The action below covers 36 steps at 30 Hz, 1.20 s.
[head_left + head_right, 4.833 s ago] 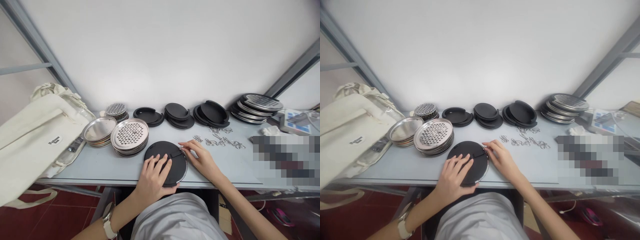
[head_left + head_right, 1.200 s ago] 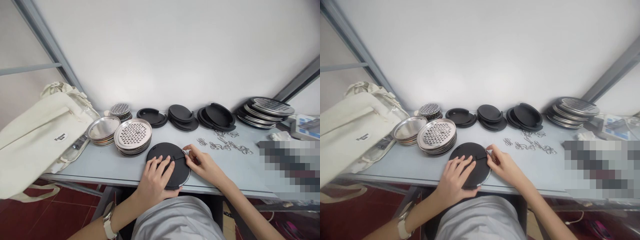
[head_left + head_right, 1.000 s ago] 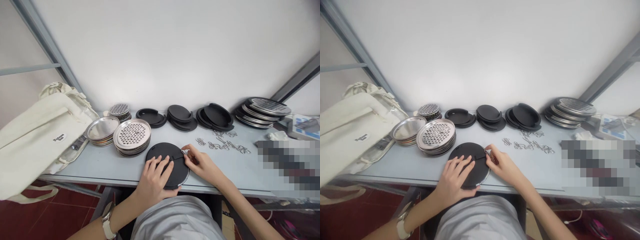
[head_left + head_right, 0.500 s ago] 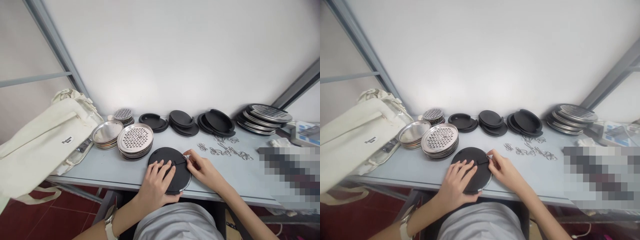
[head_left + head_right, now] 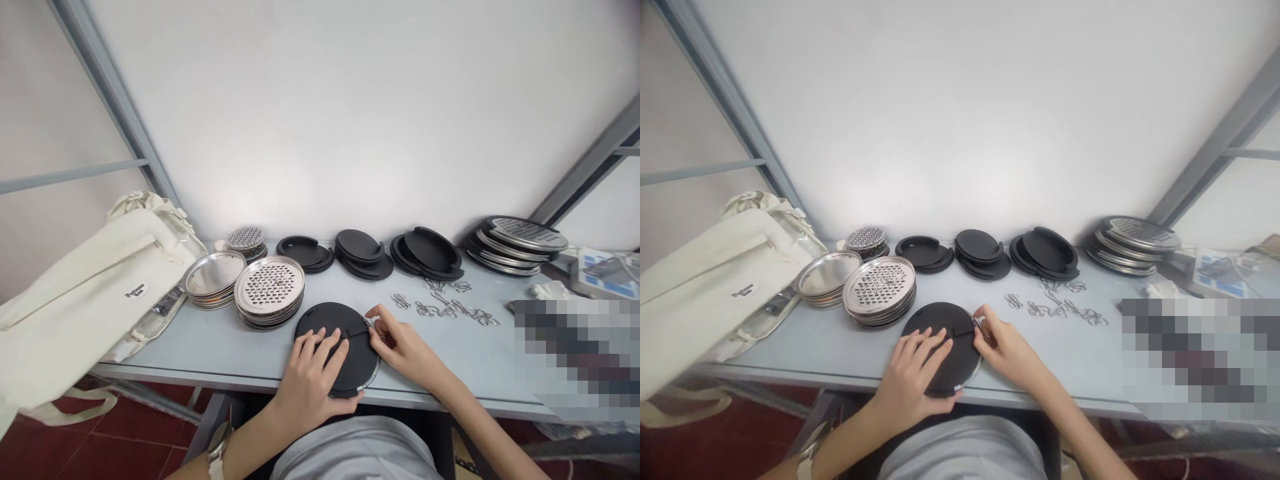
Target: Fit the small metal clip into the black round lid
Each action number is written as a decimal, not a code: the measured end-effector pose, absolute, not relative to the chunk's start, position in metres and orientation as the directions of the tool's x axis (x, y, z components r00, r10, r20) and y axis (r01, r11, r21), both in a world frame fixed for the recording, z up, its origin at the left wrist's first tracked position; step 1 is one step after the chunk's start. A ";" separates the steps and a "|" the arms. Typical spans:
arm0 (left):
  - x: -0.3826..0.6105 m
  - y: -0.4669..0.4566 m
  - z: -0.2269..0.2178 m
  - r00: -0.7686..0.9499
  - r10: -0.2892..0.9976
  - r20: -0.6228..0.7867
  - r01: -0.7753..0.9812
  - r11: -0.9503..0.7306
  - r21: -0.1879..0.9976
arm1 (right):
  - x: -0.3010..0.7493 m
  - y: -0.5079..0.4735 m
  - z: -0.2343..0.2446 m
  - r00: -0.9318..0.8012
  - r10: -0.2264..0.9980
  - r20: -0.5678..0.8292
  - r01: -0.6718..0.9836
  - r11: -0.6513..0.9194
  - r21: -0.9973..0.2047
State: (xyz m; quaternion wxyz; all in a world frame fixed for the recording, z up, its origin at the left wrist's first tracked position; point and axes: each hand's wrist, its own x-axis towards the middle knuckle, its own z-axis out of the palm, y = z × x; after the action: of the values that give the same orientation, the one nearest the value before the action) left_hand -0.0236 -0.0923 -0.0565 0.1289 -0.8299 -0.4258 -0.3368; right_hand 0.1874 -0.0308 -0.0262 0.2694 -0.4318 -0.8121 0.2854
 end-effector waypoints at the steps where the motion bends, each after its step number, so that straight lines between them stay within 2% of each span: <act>1: -0.024 -0.092 -0.056 0.412 0.621 0.667 0.792 -0.606 0.074 | 0.187 -0.031 -0.026 -0.482 0.855 0.192 0.547 0.465 -0.696; 20: -0.024 -0.093 -0.055 0.420 0.611 0.671 0.791 -0.609 0.058 | 0.188 -0.029 -0.028 -0.473 0.855 0.213 0.575 0.482 -0.661; 36: -0.023 -0.092 -0.054 0.436 0.592 0.677 0.808 -0.590 -0.004 | 0.188 -0.029 -0.033 -0.468 0.832 0.298 0.630 0.550 -0.548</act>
State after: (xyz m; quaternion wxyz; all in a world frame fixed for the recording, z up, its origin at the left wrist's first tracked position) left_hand -0.0233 -0.0925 -0.0540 0.1664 -0.8309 -0.4212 -0.3232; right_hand 0.1877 -0.0294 -0.0334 0.2743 -0.4369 -0.8366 0.1841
